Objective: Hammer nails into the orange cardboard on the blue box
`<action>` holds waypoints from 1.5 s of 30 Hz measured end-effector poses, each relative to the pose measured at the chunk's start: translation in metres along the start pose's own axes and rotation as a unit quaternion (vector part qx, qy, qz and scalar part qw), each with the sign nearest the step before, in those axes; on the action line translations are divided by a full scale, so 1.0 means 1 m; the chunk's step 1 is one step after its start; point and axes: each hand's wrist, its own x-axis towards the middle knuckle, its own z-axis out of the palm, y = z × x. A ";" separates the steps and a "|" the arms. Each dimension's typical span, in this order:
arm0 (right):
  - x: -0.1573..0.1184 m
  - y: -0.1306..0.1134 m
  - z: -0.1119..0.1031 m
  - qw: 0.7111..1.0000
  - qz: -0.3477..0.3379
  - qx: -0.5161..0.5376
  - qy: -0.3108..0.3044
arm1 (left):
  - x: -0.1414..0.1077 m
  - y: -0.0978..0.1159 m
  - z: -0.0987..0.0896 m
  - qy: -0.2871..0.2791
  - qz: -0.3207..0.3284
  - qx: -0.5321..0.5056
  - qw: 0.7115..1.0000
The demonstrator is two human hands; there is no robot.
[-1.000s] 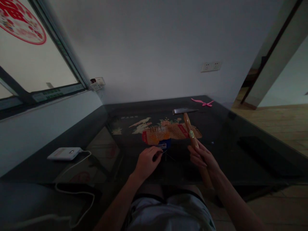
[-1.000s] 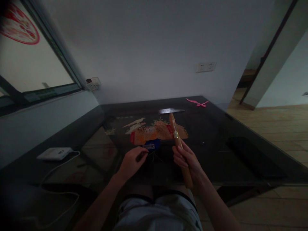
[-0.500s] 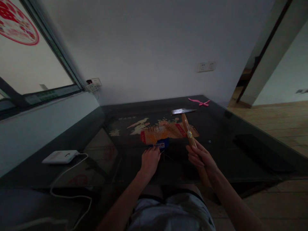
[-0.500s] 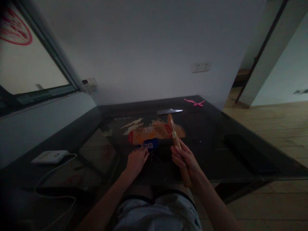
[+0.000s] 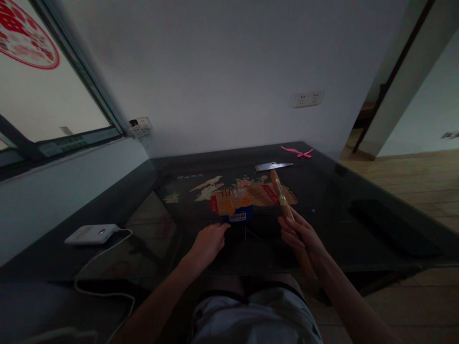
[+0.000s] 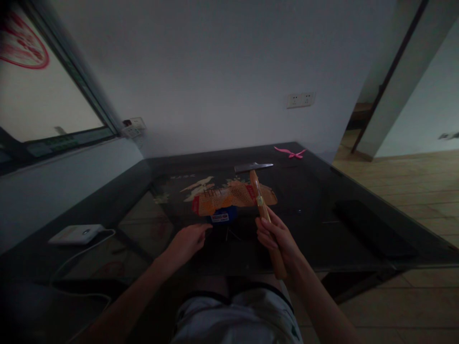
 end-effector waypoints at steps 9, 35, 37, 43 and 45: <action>0.001 -0.001 0.001 1.000 0.015 -0.018 0.009 | -0.002 0.010 -0.045 0.131 0.107 -0.259 0.951; 0.000 0.002 0.001 0.999 0.014 -0.035 0.020 | 0.117 -0.004 -0.029 0.280 0.104 -0.295 0.908; 0.001 -0.002 0.001 0.998 0.013 -0.064 0.025 | 0.117 -0.004 -0.028 0.271 0.106 -0.301 0.908; 0.004 -0.040 0.018 0.951 0.034 -0.304 0.046 | 0.123 -0.008 -0.026 0.252 0.102 -0.328 0.904; 0.006 -0.057 0.030 0.925 0.034 -0.375 0.047 | 0.123 -0.009 -0.026 0.250 0.094 -0.338 0.903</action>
